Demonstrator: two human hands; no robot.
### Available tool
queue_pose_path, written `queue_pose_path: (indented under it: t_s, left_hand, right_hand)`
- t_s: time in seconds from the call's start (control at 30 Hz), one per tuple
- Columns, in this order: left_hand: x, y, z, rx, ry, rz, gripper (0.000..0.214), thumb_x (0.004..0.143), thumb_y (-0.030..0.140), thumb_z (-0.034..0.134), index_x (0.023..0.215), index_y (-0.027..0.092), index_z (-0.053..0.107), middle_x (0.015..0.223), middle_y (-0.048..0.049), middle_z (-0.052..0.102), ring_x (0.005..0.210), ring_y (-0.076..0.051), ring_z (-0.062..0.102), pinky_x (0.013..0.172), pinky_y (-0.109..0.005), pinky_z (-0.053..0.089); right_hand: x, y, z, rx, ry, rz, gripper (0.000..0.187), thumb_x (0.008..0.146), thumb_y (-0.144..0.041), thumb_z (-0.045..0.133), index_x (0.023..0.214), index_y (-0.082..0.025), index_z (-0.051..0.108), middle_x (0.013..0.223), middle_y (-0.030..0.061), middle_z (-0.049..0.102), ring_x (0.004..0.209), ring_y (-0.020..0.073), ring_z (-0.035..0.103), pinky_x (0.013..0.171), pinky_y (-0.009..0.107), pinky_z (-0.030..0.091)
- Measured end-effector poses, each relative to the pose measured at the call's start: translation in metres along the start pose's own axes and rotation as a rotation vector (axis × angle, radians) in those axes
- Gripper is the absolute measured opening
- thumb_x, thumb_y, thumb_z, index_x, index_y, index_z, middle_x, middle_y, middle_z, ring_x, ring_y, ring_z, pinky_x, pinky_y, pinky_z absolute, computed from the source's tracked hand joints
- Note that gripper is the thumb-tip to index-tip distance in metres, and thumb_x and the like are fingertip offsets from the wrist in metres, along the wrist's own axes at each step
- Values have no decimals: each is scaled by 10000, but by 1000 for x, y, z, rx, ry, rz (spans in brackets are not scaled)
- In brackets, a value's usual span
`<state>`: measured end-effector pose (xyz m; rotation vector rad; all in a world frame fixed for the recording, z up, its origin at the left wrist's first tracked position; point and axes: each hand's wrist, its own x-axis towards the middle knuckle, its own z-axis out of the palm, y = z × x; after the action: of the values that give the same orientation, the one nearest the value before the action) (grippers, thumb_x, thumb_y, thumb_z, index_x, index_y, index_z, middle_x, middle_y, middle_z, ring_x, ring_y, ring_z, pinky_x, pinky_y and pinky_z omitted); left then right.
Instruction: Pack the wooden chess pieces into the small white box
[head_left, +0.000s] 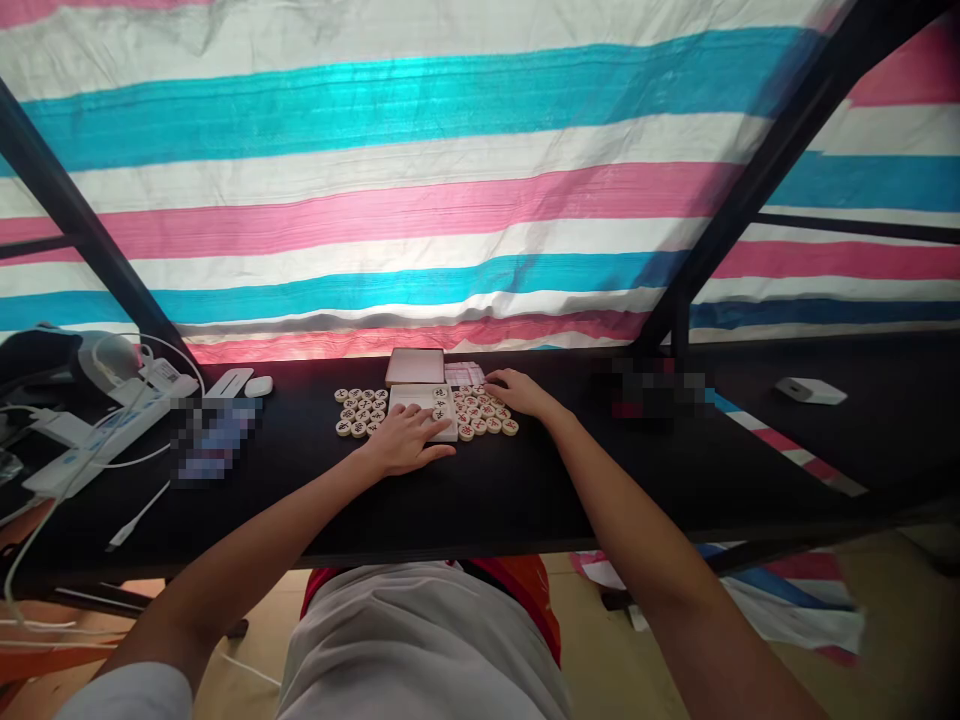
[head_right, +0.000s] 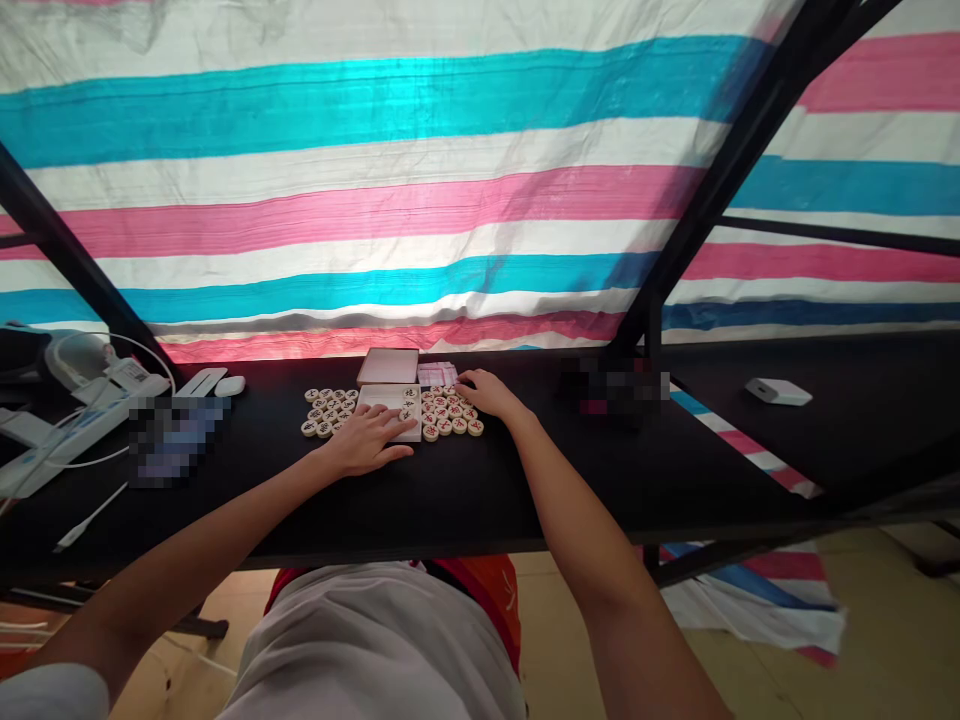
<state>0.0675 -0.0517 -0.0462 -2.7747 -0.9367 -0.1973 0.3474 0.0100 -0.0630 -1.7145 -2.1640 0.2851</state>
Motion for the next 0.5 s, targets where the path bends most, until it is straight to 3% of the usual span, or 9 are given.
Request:
queue_pose_path:
  t_s: [0.27,0.37,0.5]
  left_hand:
    - [-2,-7,-11,-38,84,-21,518,936,562,272,1251,271,563,1136,-84,604,1065,-236,502,918,-370,322]
    - [-11,-32,-28,-85,129,-156,460,961,483,272,1257,281,560,1165,-63,610,1093,-222,500,930,-363,329]
    - [-35,-87,-46,-107,36,-441,446,953,427,258,1190,275,604,1217,-40,608,1079,-240,523,918,-365,366]
  right_hand:
    - [1,1,1,0,1,-1,322,900,-338,471,1120,-168,634,1133,100,635,1061,206,566,940,288,395]
    - [0,-1,-1,-3,-1,3,318,900,-334,471,1114,-168,638,1135,98,636,1057,206,566,936,287,396]
    - [-1,0,-1,5,5,-2,331,897,-353,473,1119,-169,635,1142,96,632,1065,205,561,945,287,390]
